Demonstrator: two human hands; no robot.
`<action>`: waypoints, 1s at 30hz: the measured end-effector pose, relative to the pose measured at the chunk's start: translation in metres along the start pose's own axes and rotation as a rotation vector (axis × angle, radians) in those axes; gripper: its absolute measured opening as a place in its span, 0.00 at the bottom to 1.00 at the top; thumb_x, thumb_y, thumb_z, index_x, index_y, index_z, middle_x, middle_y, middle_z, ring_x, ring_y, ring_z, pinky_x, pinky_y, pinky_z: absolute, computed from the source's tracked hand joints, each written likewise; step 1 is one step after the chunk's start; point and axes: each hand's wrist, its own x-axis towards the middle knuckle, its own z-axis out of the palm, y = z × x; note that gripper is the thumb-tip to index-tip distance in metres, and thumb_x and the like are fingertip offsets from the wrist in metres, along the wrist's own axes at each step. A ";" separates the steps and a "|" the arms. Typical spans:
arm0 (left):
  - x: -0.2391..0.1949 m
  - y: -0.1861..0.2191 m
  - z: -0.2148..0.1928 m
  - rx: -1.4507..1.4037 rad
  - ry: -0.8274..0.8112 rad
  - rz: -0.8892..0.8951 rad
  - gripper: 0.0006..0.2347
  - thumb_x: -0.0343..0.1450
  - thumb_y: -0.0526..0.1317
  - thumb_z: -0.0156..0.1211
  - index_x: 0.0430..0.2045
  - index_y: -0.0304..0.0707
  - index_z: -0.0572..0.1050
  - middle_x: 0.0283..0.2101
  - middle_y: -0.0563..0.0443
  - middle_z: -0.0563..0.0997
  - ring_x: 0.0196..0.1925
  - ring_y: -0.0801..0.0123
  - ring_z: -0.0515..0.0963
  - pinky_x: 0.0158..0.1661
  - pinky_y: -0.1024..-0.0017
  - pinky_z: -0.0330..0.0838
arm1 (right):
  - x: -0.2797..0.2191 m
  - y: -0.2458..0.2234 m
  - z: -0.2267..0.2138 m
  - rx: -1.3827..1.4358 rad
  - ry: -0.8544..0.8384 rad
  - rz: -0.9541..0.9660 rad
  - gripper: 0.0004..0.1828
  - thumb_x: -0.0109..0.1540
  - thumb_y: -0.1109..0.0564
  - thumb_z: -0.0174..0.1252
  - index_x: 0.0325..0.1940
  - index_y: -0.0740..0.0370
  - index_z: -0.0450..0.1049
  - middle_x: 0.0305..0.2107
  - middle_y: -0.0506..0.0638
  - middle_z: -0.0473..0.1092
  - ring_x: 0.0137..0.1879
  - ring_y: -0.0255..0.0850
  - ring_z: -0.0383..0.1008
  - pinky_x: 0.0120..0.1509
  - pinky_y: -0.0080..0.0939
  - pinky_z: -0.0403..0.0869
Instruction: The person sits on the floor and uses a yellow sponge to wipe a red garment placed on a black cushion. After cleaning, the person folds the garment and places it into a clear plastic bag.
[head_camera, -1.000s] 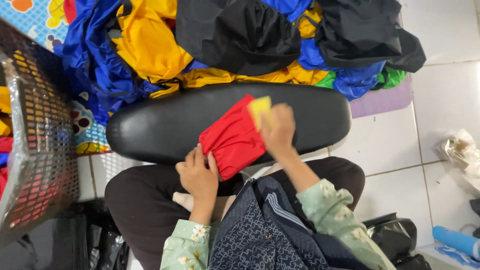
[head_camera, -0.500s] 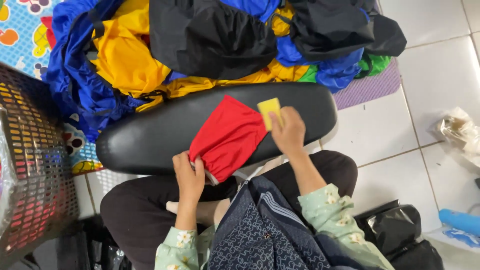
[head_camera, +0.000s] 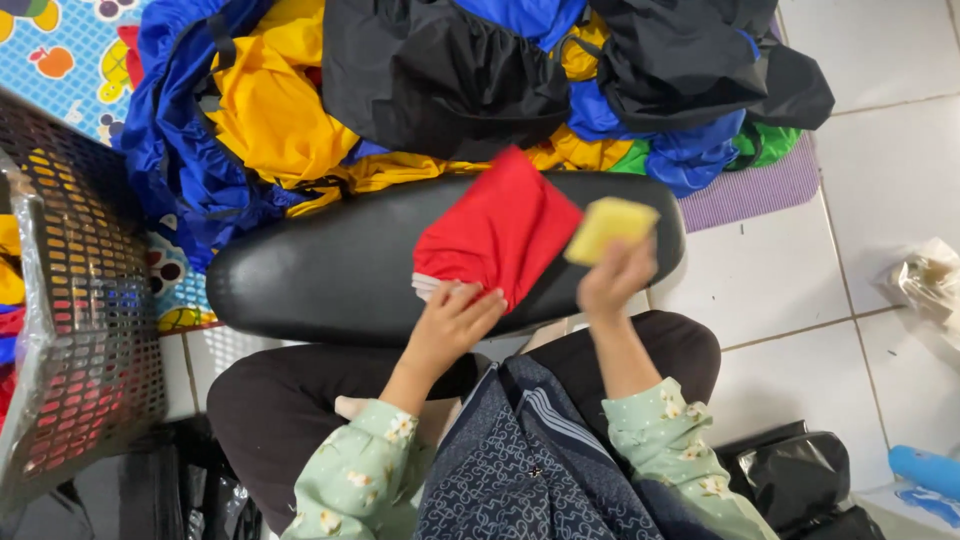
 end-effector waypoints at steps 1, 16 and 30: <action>-0.015 0.004 0.010 -0.006 -0.001 0.001 0.06 0.72 0.34 0.63 0.40 0.45 0.82 0.44 0.52 0.85 0.46 0.57 0.81 0.50 0.58 0.73 | -0.014 -0.013 0.004 -0.006 0.000 0.001 0.09 0.70 0.60 0.52 0.43 0.69 0.74 0.28 0.59 0.71 0.36 0.56 0.75 0.47 0.42 0.72; -0.056 0.004 0.036 0.324 0.129 -0.175 0.12 0.74 0.43 0.54 0.47 0.53 0.82 0.57 0.49 0.79 0.47 0.58 0.73 0.50 0.58 0.68 | -0.039 0.043 0.030 -0.435 -0.502 -0.129 0.19 0.69 0.39 0.56 0.32 0.52 0.66 0.26 0.45 0.61 0.35 0.47 0.69 0.39 0.44 0.71; -0.054 0.003 0.030 0.137 0.106 -0.103 0.05 0.75 0.40 0.54 0.37 0.45 0.78 0.48 0.52 0.83 0.53 0.59 0.82 0.54 0.53 0.72 | 0.007 0.112 0.001 -0.642 -0.708 0.381 0.27 0.71 0.31 0.51 0.37 0.55 0.71 0.31 0.54 0.71 0.44 0.57 0.74 0.46 0.55 0.72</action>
